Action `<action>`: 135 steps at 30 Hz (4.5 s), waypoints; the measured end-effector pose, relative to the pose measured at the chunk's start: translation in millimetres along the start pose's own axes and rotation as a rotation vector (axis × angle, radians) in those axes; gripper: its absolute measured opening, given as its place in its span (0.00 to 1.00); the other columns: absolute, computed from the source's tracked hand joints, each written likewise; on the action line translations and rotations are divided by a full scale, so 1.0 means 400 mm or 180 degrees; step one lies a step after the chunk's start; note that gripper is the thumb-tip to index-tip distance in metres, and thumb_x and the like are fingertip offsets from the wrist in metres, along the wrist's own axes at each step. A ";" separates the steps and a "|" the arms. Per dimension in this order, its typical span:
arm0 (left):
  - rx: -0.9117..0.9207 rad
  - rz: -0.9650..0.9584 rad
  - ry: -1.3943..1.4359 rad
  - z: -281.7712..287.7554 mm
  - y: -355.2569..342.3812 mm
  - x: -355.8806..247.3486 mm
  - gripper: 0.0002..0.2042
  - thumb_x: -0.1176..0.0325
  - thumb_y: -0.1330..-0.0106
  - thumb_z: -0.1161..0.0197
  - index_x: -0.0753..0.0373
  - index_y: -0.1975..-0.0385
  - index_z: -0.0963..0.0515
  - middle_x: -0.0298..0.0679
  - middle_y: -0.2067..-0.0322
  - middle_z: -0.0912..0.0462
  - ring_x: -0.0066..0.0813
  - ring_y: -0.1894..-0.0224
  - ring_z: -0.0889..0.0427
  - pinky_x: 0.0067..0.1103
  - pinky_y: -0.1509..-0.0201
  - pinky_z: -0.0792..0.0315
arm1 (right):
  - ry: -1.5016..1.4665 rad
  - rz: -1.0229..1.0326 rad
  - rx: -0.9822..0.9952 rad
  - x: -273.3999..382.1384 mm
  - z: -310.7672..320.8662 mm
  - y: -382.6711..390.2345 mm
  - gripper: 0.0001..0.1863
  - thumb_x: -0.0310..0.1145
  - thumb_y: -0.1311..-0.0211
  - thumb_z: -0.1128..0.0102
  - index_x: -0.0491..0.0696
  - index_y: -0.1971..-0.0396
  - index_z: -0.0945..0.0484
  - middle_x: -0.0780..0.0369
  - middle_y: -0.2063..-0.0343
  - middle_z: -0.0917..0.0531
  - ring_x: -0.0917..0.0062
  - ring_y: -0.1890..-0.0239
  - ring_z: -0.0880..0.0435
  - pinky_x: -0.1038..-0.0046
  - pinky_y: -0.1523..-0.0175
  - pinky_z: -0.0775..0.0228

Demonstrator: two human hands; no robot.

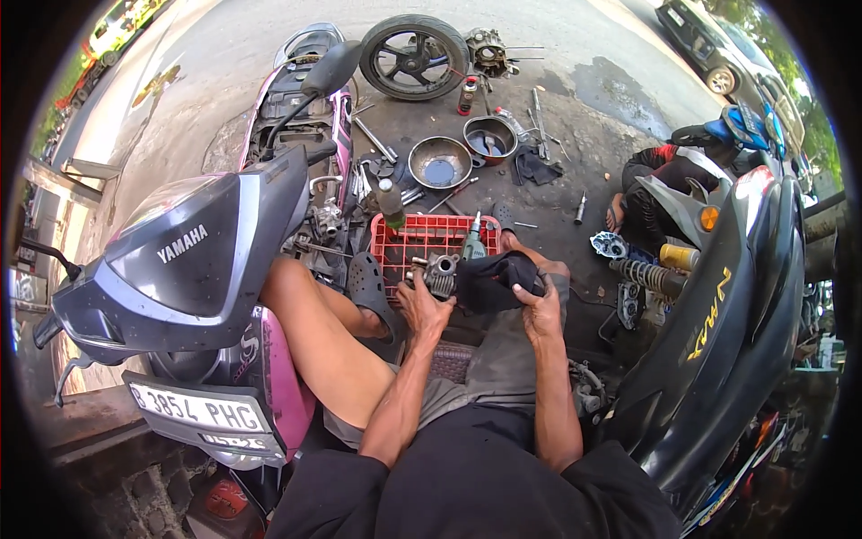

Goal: Repairing and cleaning a motorcycle cylinder head using a power drill and a brush.

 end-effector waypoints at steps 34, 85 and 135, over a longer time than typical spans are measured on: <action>0.0547 -0.0508 -0.0694 -0.092 0.077 0.037 0.42 0.67 0.61 0.27 0.58 0.38 0.36 0.54 0.45 0.38 0.57 0.41 0.38 0.56 0.46 0.33 | 0.3775 0.1395 0.2049 -0.269 -0.133 -0.130 0.19 0.31 0.36 0.45 0.44 0.46 0.30 0.51 0.60 0.24 0.58 0.51 0.25 0.65 0.46 0.32; 0.1281 -0.1405 -0.1020 0.232 -0.032 -0.135 0.38 0.67 0.60 0.27 0.62 0.42 0.32 0.54 0.52 0.34 0.58 0.47 0.30 0.51 0.53 0.27 | 0.3651 0.1683 0.2204 0.053 -0.338 -0.005 0.37 0.26 0.47 0.34 0.47 0.36 0.39 0.47 0.38 0.39 0.49 0.36 0.37 0.59 0.33 0.40; 0.0745 -0.1350 -0.0874 0.205 -0.148 -0.120 0.40 0.65 0.61 0.24 0.58 0.41 0.32 0.55 0.47 0.35 0.57 0.44 0.32 0.53 0.51 0.28 | -0.0912 -0.0762 0.0058 -0.007 -0.049 -0.115 0.19 0.24 0.36 0.43 0.43 0.44 0.30 0.56 0.53 0.20 0.67 0.52 0.18 0.64 0.42 0.25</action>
Point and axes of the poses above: each hand's wrist, its own y-axis away from the middle knuckle, its own z-axis out of the back of the hand, x = y × z, the point moved 1 cm from there along -y, towards the middle knuckle
